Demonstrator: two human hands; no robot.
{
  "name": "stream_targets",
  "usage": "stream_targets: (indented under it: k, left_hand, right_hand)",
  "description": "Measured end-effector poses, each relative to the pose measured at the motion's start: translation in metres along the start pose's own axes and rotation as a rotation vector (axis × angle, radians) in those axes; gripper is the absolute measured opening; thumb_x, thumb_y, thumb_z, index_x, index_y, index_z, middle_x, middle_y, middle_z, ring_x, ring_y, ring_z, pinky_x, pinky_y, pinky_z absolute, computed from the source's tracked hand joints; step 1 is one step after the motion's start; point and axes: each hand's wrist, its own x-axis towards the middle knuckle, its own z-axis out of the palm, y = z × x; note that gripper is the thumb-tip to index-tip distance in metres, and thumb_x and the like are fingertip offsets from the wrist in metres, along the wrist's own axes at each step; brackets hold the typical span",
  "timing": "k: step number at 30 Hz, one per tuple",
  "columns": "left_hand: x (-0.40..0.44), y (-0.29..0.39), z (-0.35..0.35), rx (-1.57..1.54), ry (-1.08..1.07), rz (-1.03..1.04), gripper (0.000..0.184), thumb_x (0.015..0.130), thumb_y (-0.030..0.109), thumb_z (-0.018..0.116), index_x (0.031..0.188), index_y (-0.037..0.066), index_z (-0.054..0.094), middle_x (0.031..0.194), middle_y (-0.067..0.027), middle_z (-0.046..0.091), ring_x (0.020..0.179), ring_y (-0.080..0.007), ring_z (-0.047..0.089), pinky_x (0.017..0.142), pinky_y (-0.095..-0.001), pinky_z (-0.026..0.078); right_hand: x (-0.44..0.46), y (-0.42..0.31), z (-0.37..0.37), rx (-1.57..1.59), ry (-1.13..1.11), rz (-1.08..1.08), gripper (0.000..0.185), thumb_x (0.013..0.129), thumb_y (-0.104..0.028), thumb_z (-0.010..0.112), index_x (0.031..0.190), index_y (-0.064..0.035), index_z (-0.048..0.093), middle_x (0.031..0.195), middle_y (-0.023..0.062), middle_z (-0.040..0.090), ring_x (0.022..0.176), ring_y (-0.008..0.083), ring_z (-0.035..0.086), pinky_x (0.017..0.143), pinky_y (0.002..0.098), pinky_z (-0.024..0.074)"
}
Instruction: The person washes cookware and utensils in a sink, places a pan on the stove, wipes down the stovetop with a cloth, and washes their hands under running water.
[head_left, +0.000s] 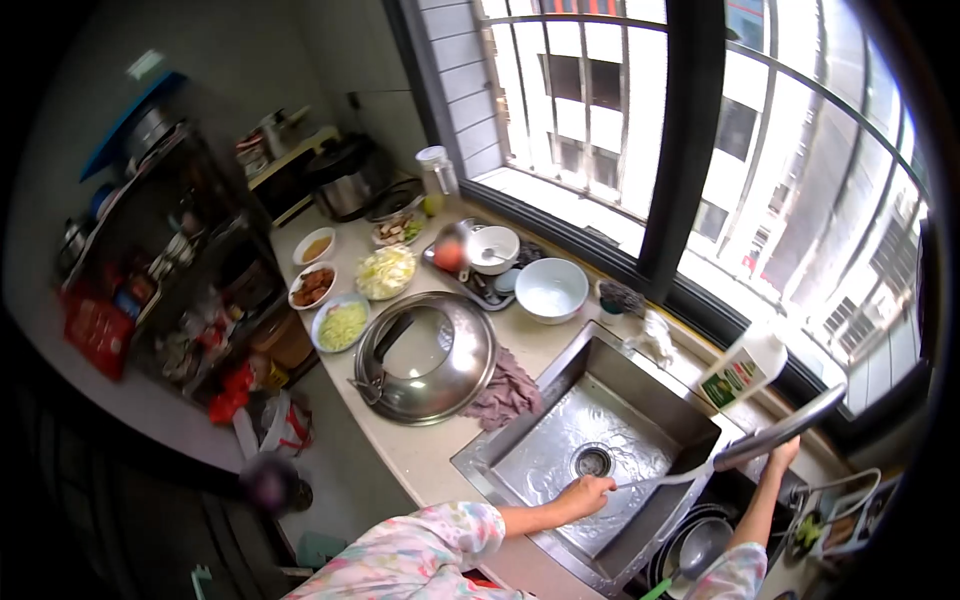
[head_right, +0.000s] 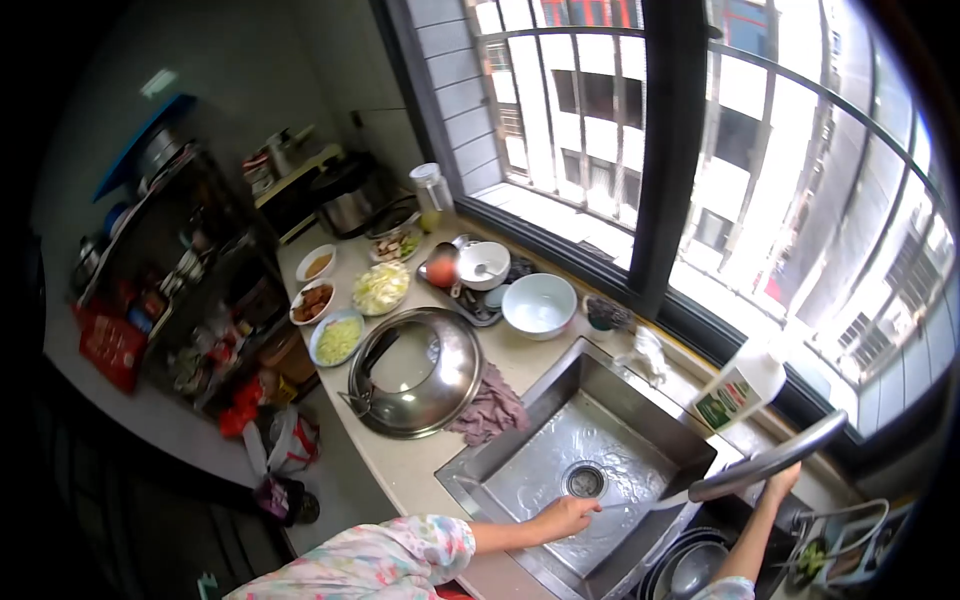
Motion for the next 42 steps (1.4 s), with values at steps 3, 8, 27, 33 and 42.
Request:
stream_targets:
  k: [3,8,27,33,42]
  left_hand:
    - [-0.004,-0.011,-0.004,0.062,0.096,-0.080,0.030,0.071,0.001,0.047,0.099,0.005,0.056,0.081,-0.0177,0.059,0.079,-0.0347,0.058,0.071,-0.0395,0.047]
    - [-0.001,0.002,-0.029,0.081,0.144,-0.044,0.036,0.069,-0.004,0.043,0.103,0.005,0.053,0.091,-0.0179,0.053,0.089,-0.0362,0.053,0.077,-0.0405,0.044]
    - [-0.006,0.001,-0.115,0.211,-0.204,0.116,0.029,0.075,0.020,0.055,0.100,0.007,0.060,0.084,-0.0094,0.064,0.073,-0.0198,0.063,0.060,-0.0363,0.050]
    - [-0.093,-0.061,-0.200,-0.526,-0.217,-0.280,0.029,0.077,0.019,0.056,0.102,0.005,0.057,0.076,-0.0031,0.059,0.058,-0.0095,0.057,0.048,-0.0208,0.046]
    - [-0.224,-0.254,-0.445,-0.853,0.898,-0.747,0.034,0.077,0.007,0.055,0.109,0.000,0.044,0.082,-0.0108,0.057,0.057,-0.0170,0.058,0.046,-0.0259,0.049]
  right_hand:
    - [0.010,0.008,0.000,0.047,-0.112,0.016,0.015,0.073,-0.008,0.055,0.084,-0.0007,0.062,0.075,0.0011,0.061,0.067,0.0118,0.055,0.062,0.0271,0.0456]
    - [-0.023,-0.014,-0.004,-0.072,0.011,-0.370,0.022,0.074,-0.018,0.054,0.086,0.0004,0.056,0.072,0.0178,0.059,0.069,0.0328,0.058,0.064,0.0398,0.0442]
    - [-0.336,-0.130,0.022,-0.252,-0.727,-0.114,0.031,0.071,-0.018,0.062,0.095,0.0012,0.057,0.060,0.0127,0.057,0.060,0.0237,0.059,0.058,0.0352,0.0476]
    - [-0.389,-0.138,0.043,0.021,-0.572,-0.014,0.033,0.073,-0.007,0.060,0.104,0.0002,0.056,0.079,0.0093,0.058,0.057,0.0156,0.055,0.046,0.0268,0.0453]
    - [-0.536,-0.239,0.150,0.174,-0.752,0.056,0.024,0.080,-0.010,0.057,0.102,0.0008,0.058,0.082,0.0067,0.061,0.066,0.0118,0.057,0.056,0.0220,0.0460]
